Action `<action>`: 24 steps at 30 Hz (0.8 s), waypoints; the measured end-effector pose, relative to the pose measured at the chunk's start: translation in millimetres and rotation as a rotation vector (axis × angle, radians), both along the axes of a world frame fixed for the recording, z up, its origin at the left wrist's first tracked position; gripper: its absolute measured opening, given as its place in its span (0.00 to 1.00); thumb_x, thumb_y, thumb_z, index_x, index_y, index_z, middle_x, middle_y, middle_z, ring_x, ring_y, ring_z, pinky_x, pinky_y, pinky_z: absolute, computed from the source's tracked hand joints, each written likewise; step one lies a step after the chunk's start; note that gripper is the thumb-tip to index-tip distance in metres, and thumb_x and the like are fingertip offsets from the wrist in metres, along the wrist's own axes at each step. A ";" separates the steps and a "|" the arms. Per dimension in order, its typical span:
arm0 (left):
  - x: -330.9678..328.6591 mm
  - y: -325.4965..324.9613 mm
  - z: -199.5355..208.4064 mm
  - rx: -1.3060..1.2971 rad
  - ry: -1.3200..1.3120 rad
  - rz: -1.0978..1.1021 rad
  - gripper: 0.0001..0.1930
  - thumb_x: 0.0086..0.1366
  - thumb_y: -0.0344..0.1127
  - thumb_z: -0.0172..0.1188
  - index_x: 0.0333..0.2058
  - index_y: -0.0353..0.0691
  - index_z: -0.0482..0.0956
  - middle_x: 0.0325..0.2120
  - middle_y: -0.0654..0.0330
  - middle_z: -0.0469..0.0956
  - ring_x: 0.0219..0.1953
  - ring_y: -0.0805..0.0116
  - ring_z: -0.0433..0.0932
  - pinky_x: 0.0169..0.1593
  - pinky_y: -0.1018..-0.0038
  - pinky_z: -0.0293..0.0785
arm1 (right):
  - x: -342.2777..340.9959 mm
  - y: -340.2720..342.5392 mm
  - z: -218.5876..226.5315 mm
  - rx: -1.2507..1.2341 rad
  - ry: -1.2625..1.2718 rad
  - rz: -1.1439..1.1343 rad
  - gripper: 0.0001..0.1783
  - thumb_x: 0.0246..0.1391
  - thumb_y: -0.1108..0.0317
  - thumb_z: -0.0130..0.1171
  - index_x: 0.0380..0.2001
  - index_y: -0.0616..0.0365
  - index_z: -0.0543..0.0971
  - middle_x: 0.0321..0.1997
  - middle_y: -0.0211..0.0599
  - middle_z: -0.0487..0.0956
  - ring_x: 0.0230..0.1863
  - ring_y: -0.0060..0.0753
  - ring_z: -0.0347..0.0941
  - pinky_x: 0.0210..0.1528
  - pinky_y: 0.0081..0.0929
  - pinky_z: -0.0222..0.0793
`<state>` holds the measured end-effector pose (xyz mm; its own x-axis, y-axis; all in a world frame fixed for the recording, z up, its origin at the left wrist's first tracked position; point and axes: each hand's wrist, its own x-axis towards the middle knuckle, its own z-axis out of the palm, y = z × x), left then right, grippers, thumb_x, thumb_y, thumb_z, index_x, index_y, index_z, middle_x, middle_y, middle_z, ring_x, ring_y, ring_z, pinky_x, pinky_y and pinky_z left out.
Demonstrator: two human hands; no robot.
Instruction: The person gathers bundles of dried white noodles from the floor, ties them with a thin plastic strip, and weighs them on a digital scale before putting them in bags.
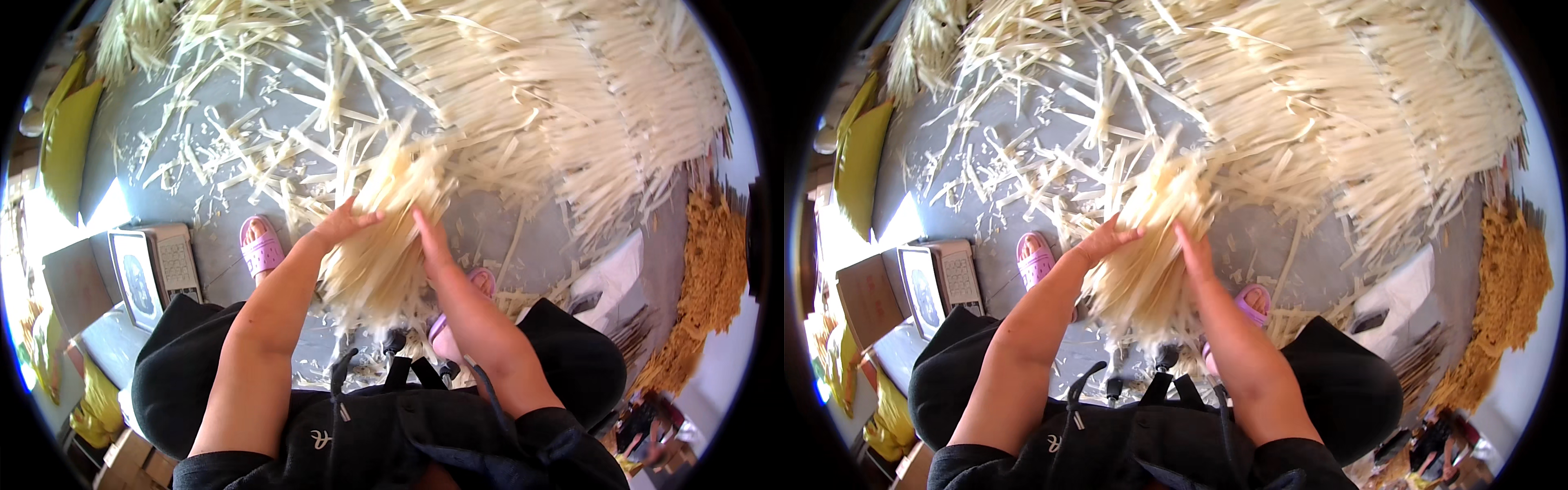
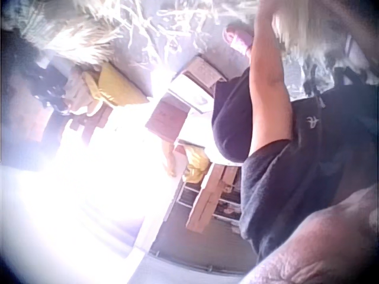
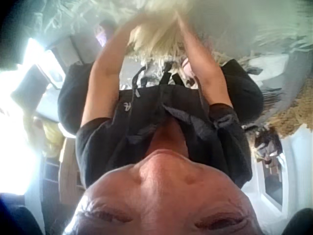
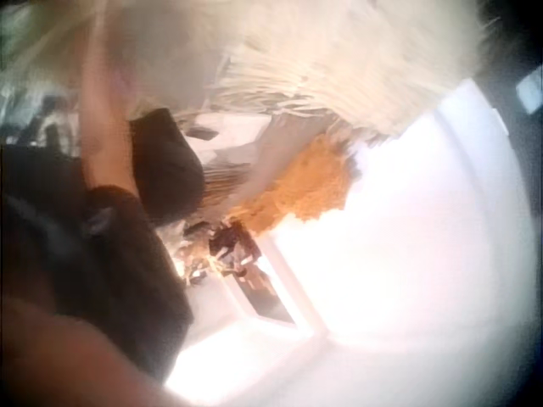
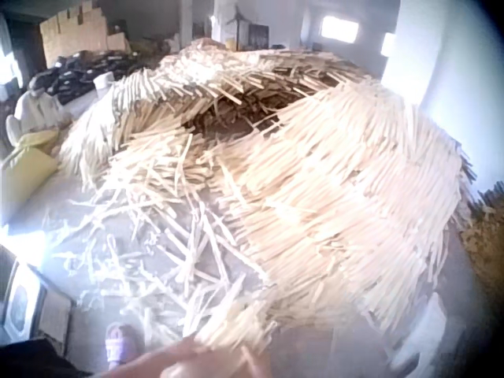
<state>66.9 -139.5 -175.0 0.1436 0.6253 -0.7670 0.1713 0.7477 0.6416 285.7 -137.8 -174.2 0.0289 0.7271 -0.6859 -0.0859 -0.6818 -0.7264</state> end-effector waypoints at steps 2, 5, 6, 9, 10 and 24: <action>-0.4 12.9 0.6 0.000 -0.027 0.200 0.60 0.46 0.62 0.71 0.66 0.33 0.46 0.57 0.45 0.66 0.60 0.58 0.66 0.63 0.65 0.60 | -6.0 49.1 9.8 0.107 0.012 0.129 0.41 0.48 0.50 0.66 0.60 0.61 0.65 0.59 0.41 0.72 0.60 0.36 0.66 0.61 0.32 0.59; 15.0 45.6 13.3 0.048 -0.064 0.396 0.61 0.48 0.61 0.70 0.67 0.33 0.40 0.57 0.44 0.66 0.60 0.56 0.66 0.62 0.64 0.60 | -19.9 115.9 50.4 0.079 -0.092 0.279 0.41 0.45 0.46 0.67 0.58 0.59 0.69 0.58 0.44 0.72 0.59 0.38 0.68 0.61 0.33 0.60; 15.7 56.9 16.2 0.049 -0.139 0.453 0.61 0.48 0.60 0.71 0.67 0.33 0.40 0.58 0.44 0.65 0.60 0.56 0.66 0.62 0.63 0.61 | -23.3 135.7 63.1 0.146 -0.138 0.347 0.42 0.43 0.44 0.67 0.57 0.60 0.71 0.58 0.47 0.73 0.59 0.39 0.68 0.61 0.34 0.61; 25.1 94.6 17.2 0.053 -0.287 0.585 0.61 0.49 0.62 0.69 0.67 0.33 0.40 0.59 0.45 0.64 0.62 0.56 0.63 0.60 0.60 0.64 | -25.5 192.8 46.8 0.199 -0.206 0.422 0.40 0.47 0.44 0.64 0.56 0.61 0.72 0.59 0.47 0.72 0.59 0.39 0.68 0.61 0.35 0.61; 28.4 103.3 16.6 0.068 -0.263 0.611 0.60 0.50 0.65 0.66 0.67 0.33 0.40 0.60 0.45 0.63 0.63 0.56 0.62 0.59 0.60 0.65 | -28.3 209.9 45.0 0.194 -0.383 0.444 0.45 0.44 0.41 0.66 0.59 0.62 0.69 0.59 0.50 0.71 0.60 0.41 0.67 0.61 0.36 0.62; -65.4 6.4 6.7 0.027 0.981 0.173 0.36 0.51 0.53 0.64 0.55 0.41 0.66 0.53 0.46 0.64 0.58 0.50 0.63 0.58 0.58 0.64 | 50.9 -27.4 55.4 0.548 -0.932 2.141 0.06 0.45 0.70 0.55 0.28 0.54 0.79 0.29 0.41 0.76 0.33 0.38 0.77 0.30 0.36 0.70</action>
